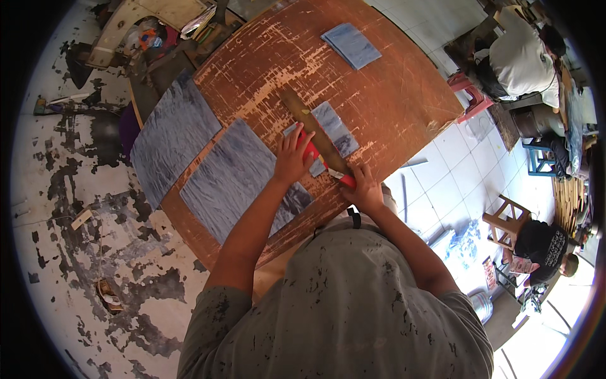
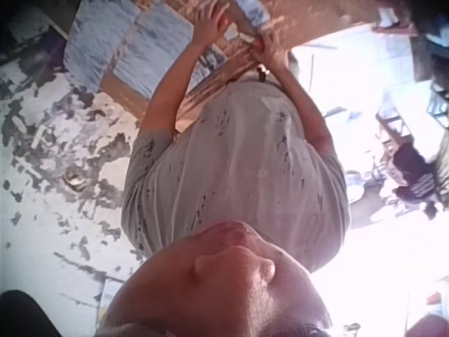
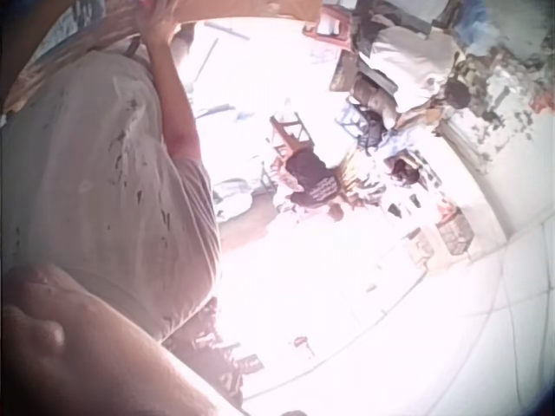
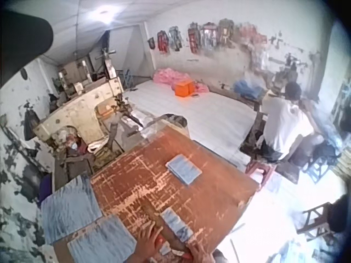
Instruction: The person cuts sheets of patterned paper on a wooden table using a wooden ruler and a knife, then aligns a template on the paper and trims the edges with the knife.
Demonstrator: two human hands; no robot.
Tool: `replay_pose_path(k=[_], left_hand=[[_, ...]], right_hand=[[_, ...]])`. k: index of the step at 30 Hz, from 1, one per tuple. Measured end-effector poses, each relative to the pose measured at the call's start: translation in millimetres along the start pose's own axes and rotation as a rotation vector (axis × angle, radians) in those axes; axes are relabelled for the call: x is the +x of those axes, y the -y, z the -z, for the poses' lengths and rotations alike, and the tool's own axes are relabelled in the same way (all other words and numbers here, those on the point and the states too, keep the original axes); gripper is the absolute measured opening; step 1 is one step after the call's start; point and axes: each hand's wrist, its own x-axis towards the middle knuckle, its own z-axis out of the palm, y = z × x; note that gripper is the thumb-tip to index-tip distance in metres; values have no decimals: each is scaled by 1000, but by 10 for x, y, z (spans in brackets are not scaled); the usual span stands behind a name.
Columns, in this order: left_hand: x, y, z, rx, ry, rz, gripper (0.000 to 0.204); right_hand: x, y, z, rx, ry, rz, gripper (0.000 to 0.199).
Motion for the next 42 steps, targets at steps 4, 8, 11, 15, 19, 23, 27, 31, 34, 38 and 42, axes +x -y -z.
replay_pose_path(k=[4, 8, 11, 15, 19, 23, 27, 31, 34, 38, 42], left_hand=[[17, -2, 8, 2, 12, -9, 58], [26, -2, 21, 16, 24, -16, 59], [36, 1, 31, 5, 34, -10, 59], [37, -3, 33, -2, 56, 1, 60], [41, -24, 34, 10, 80, 32, 60], [50, -33, 41, -8, 82, 38, 59], [53, -6, 28, -13, 78, 24, 58], [46, 5, 15, 7, 85, 21, 58], [40, 8, 11, 12, 83, 21, 59], [46, 5, 18, 2, 90, 28, 59], [47, 13, 15, -8, 88, 30, 59]], right_hand=[[28, -56, 22, -23, -27, 10, 75], [28, -55, 8, 30, -25, 9, 77], [23, -55, -4, 50, 23, -31, 79], [16, -60, 3, 51, 24, -14, 80], [23, -46, 15, 38, 45, -27, 81], [18, -26, 18, 39, 51, -33, 81], [20, -3, 24, 62, 62, -37, 81], [25, -20, 27, -11, 40, -17, 80], [42, -31, 43, 36, 54, -23, 80], [42, -52, 43, 44, 40, -4, 80], [55, -65, 50, 45, 62, -15, 79]])
